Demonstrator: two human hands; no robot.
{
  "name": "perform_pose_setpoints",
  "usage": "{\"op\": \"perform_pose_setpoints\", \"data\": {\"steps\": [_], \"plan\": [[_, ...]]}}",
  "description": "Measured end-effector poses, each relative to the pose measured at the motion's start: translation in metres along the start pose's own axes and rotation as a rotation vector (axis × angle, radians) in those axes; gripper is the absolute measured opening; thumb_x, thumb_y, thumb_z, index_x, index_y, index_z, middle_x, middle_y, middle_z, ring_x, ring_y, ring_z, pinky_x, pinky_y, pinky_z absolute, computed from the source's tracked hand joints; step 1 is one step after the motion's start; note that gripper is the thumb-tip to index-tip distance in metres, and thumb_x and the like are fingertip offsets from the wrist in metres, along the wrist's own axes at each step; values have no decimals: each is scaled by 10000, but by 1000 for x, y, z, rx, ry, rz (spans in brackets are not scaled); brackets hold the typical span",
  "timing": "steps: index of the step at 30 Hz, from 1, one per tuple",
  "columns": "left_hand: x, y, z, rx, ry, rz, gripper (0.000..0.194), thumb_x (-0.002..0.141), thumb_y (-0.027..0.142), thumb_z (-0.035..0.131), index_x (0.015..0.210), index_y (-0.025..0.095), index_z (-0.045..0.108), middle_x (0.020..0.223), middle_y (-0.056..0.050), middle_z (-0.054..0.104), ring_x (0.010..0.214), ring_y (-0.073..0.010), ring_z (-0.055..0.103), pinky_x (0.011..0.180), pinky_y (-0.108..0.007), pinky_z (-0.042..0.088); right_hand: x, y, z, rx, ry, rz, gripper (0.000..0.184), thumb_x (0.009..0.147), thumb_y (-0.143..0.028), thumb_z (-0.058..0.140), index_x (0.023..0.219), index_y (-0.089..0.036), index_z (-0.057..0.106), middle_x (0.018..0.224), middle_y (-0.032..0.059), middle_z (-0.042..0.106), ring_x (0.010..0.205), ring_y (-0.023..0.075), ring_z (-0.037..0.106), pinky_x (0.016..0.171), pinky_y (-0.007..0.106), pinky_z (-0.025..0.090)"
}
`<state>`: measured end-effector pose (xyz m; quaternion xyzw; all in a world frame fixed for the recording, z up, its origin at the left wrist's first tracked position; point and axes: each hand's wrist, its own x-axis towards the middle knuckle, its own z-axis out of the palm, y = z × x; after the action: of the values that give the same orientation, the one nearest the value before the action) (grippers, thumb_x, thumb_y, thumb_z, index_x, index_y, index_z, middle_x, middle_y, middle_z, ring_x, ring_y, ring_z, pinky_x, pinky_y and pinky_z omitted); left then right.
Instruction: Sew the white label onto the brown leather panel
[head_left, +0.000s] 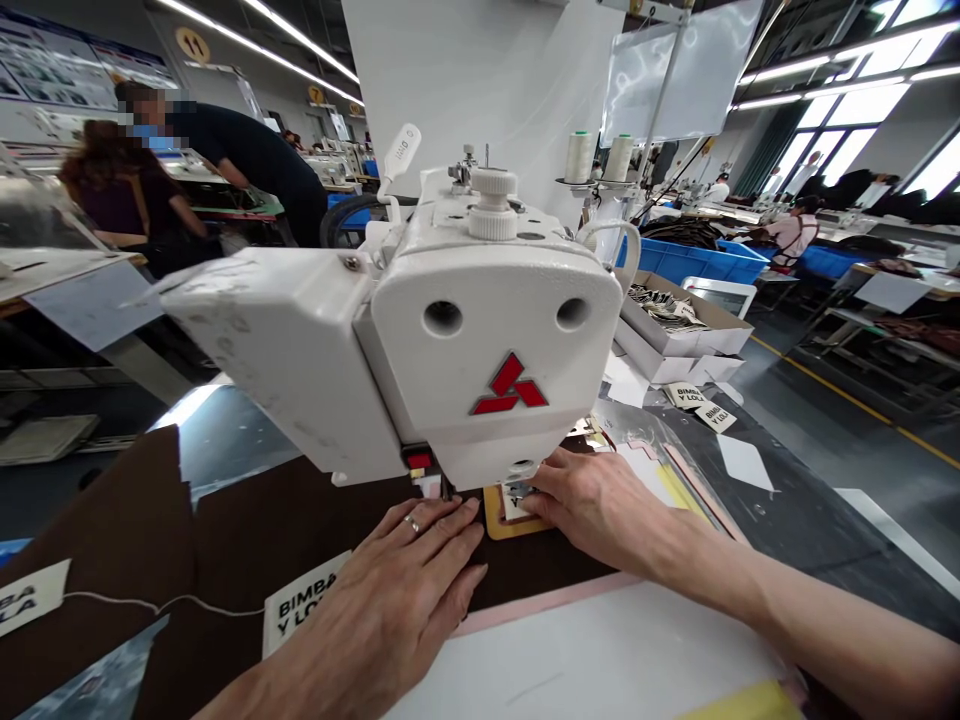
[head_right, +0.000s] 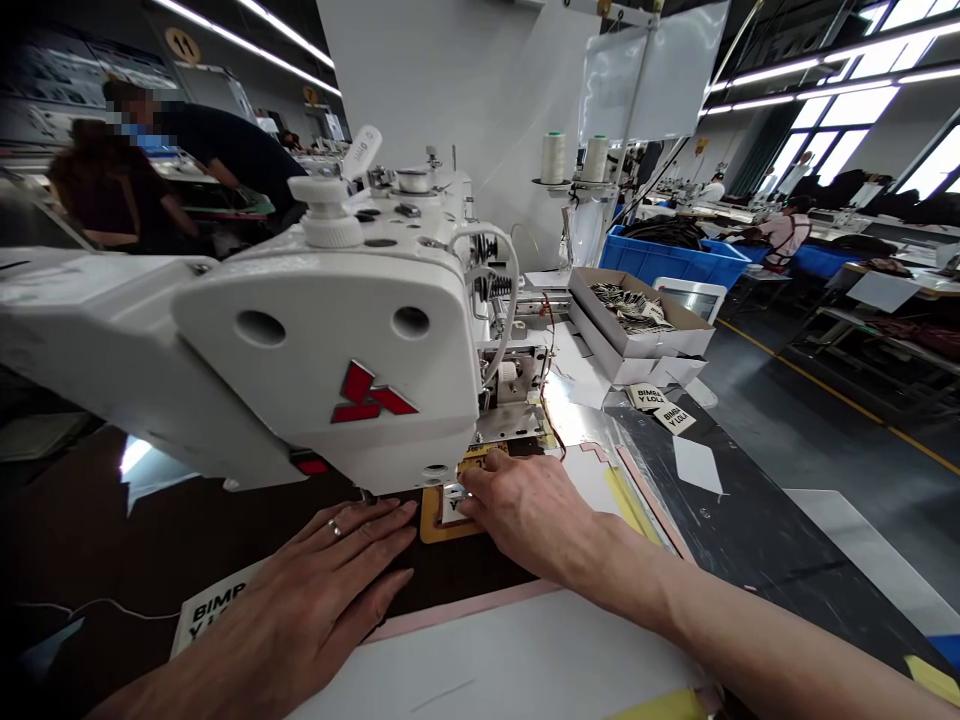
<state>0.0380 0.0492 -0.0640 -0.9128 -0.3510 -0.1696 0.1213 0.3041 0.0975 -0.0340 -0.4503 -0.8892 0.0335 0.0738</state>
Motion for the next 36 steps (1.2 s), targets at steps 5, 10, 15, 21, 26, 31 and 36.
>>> {"op": "perform_pose_setpoints", "data": {"steps": [5, 10, 15, 21, 26, 31, 36], "plan": [[0, 0, 0, -22, 10, -4, 343, 1093, 313, 492, 1353, 185, 675, 1404, -11, 690, 1247, -271, 675, 1020, -491, 542, 0, 1, -3, 7, -34, 7, 196, 1077, -303, 570, 961, -219, 704, 873, 16, 687, 721, 177, 658, 590, 321, 309], [-1, -1, 0, -27, 25, 3, 328, 1095, 303, 491, 1343, 186, 672, 1413, -11, 685, 1259, -263, 664, 1040, -477, 511, -2, 1, -3, 14, -38, 0, 185, 1085, -298, 553, 989, -223, 692, 925, 19, 705, 751, 179, 670, 602, 317, 318], [-4, -1, 3, -7, 18, 2, 344, 1099, 317, 498, 1383, 193, 649, 1429, 4, 674, 1273, -257, 648, 1064, -466, 477, -3, 0, -2, 15, -33, 1, 212, 1097, -305, 520, 984, -222, 679, 962, 26, 710, 779, 185, 676, 613, 307, 331], [-3, -1, 4, -24, 33, -1, 331, 1102, 315, 498, 1372, 194, 648, 1425, 4, 676, 1281, -245, 634, 1092, -449, 429, 0, 1, 1, 33, -45, 18, 207, 1087, -307, 533, 958, -219, 669, 926, 24, 697, 776, 198, 681, 628, 315, 356], [-2, -1, 3, -41, 48, 7, 320, 1091, 293, 511, 1360, 192, 650, 1410, 5, 684, 1290, -240, 627, 1094, -443, 421, -1, 1, 7, 64, -4, 9, 191, 1093, -318, 528, 996, -223, 663, 974, 24, 704, 801, 201, 698, 631, 316, 363], [-2, -1, 2, -34, 43, 16, 333, 1100, 292, 496, 1376, 176, 642, 1408, -10, 685, 1280, -240, 635, 1087, -447, 437, -3, 3, 18, 86, 67, -11, 189, 1097, -317, 523, 996, -217, 648, 983, 23, 707, 774, 178, 682, 598, 311, 326], [-1, 0, 0, -35, 42, 17, 344, 1106, 288, 479, 1387, 169, 638, 1407, -12, 687, 1269, -240, 643, 1081, -447, 453, -6, 1, 24, 112, 144, -65, 234, 1114, -349, 492, 1049, -210, 668, 954, 27, 705, 747, 167, 669, 568, 315, 304]]}}
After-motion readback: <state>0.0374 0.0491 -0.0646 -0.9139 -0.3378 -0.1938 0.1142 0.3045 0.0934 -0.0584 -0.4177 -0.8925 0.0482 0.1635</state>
